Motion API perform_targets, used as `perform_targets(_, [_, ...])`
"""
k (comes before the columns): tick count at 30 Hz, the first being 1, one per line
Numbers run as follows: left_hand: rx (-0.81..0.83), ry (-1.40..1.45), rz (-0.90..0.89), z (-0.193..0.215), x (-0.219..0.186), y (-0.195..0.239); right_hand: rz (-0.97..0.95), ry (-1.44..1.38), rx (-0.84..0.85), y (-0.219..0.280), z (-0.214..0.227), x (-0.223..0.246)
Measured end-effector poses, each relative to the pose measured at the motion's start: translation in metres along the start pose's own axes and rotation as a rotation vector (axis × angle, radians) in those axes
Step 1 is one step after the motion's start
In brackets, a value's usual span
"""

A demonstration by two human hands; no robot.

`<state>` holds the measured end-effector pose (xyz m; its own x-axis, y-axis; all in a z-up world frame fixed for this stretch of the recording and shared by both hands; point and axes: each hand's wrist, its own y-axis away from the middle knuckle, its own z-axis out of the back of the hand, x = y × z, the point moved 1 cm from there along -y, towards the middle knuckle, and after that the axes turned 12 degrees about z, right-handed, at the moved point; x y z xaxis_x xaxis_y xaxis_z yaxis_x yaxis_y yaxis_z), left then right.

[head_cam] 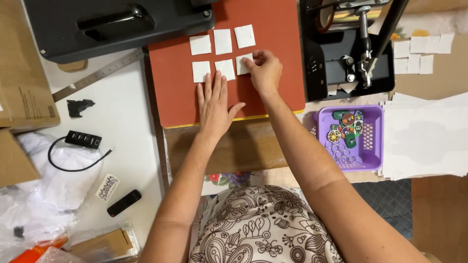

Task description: Peeling backing from small squares, arranging them on a heat press, covering them with a protective sheet, and operating the press.

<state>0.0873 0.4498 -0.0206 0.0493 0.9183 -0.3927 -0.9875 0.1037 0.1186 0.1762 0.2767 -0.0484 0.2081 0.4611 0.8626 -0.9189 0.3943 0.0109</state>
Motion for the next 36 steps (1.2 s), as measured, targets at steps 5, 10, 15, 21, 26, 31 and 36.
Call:
perform_targets(5, [-0.066, -0.016, -0.034, 0.0, 0.002, 0.001, 0.15, 0.217, 0.034, 0.017, 0.014, 0.03])
perform_targets(10, [-0.203, 0.135, -0.121, 0.016, 0.032, 0.044, 0.366, 0.349, 0.054, 0.033, 0.041, 0.019])
perform_targets(15, [-0.228, 0.049, -0.286, -0.028, 0.137, 0.149, 1.012, 0.585, 0.314, 0.117, 0.109, -0.036])
perform_targets(21, [0.536, -0.417, -0.122, -0.031, 0.173, 0.205, 0.882, 0.907, 1.051, 0.195, 0.16, -0.072])
perform_targets(26, [0.453, -0.457, -0.259, -0.044, 0.191, 0.209, 0.929, 0.957, 0.902, 0.207, 0.154, -0.147])
perform_targets(31, [0.239, -0.469, -0.419, -0.063, 0.209, 0.214, 1.165, 0.828, 0.748, 0.215, 0.161, -0.163])
perform_targets(36, [0.204, -0.46, -0.449, -0.065, 0.214, 0.216, 1.16, 0.8, 0.684, 0.212, 0.161, -0.197])
